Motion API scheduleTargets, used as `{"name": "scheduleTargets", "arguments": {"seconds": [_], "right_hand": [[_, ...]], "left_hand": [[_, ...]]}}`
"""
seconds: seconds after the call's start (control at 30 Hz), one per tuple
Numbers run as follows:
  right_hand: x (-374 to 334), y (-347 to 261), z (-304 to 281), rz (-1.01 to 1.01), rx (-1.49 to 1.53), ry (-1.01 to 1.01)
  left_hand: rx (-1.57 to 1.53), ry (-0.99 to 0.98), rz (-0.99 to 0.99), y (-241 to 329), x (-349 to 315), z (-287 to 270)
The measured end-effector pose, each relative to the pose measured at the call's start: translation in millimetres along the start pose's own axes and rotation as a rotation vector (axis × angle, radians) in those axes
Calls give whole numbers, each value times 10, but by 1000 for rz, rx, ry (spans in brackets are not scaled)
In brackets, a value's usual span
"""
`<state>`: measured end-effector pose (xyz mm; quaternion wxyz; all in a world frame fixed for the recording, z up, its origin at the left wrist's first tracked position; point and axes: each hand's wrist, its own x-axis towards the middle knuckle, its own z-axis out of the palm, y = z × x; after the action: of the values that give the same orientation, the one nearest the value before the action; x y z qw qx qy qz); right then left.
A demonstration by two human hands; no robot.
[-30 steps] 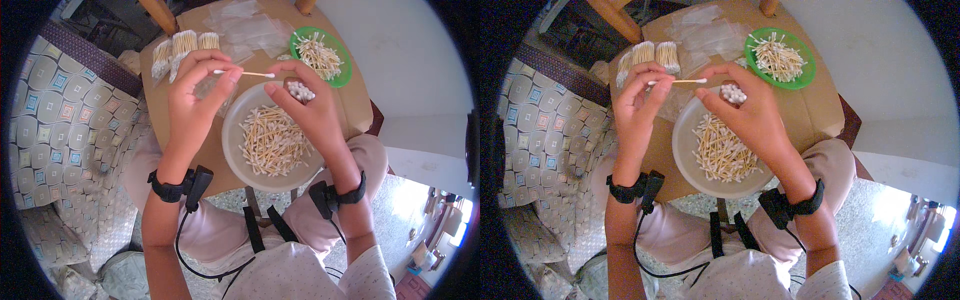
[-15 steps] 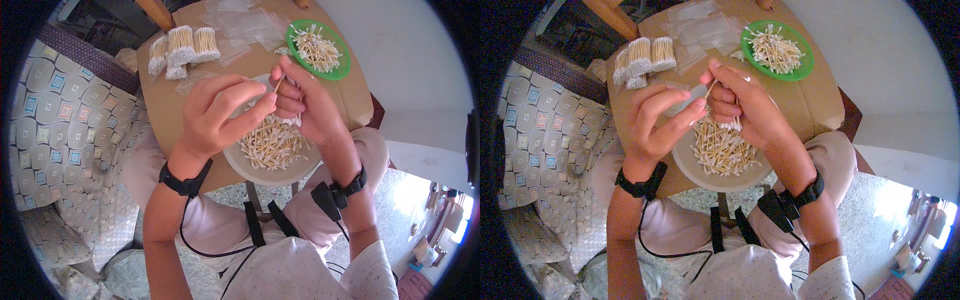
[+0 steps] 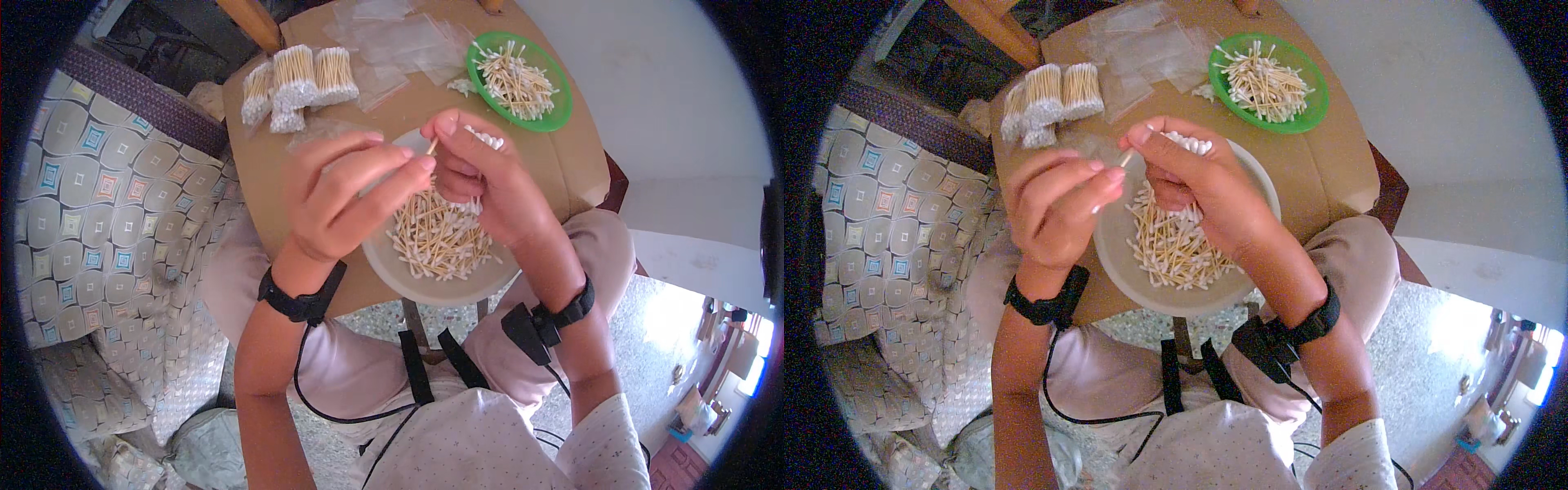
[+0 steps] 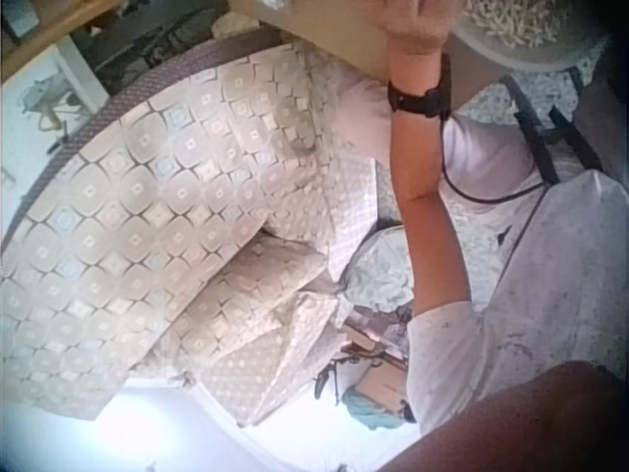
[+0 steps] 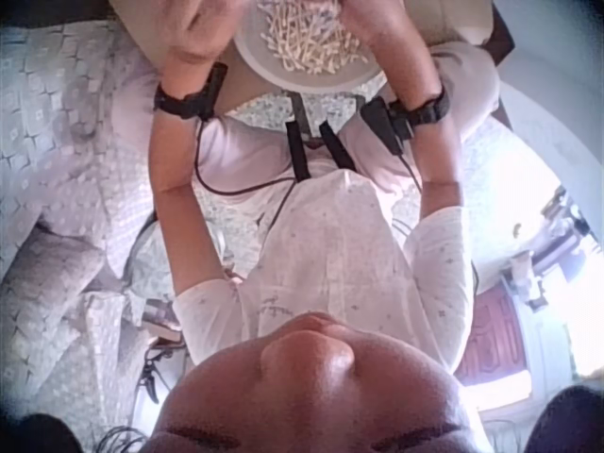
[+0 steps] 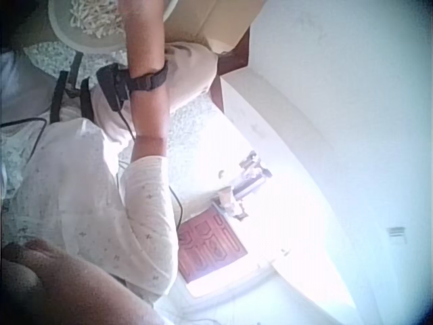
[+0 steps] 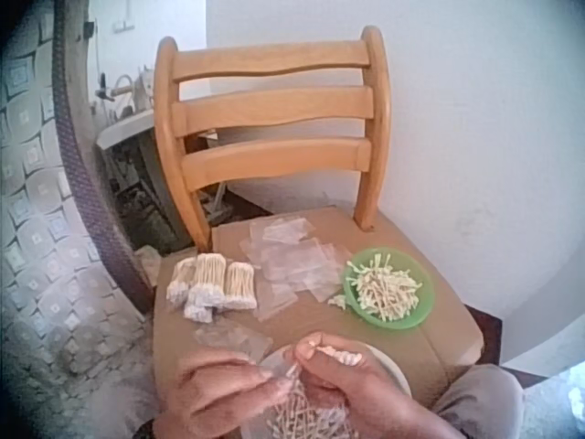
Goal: The recorder is sorting cotton swabs, grouping them together, and placing them on a plate and in plastic bags.
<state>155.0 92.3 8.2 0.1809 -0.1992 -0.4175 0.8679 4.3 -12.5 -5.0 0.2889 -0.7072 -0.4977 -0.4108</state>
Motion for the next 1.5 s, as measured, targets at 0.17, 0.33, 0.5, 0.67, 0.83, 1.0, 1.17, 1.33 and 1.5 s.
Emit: {"name": "scheduleTargets", "arguments": {"seconds": [0.17, 0.33, 0.5, 0.67, 0.83, 1.0, 1.17, 1.33, 1.5], "right_hand": [[13, 34, 45, -55, -154, 84], [27, 49, 126, -100, -337, 119], [15, 57, 142, -221, -548, 260], [9, 61, 163, -217, -528, 292], [30, 115, 161, -323, -514, 327], [-7, 120, 192, -406, -618, 354], [7, 138, 189, -378, -635, 352], [6, 127, 172, -325, -603, 364], [38, 199, 136, -316, -615, 364]], "left_hand": [[-274, 44, -307, -90, 38, 36], [-753, 109, -917, -72, 62, 15], [-895, 111, -1040, -73, 66, 35], [-871, 132, -1119, -64, 74, 52], [-881, 155, -1187, -65, 72, 99], [-902, 156, -1212, -59, 83, 69], [-888, 156, -1213, -64, 67, 52], [-839, 65, -1111, -58, 103, 16], [-779, 48, -1035, -56, 104, 4]]}}
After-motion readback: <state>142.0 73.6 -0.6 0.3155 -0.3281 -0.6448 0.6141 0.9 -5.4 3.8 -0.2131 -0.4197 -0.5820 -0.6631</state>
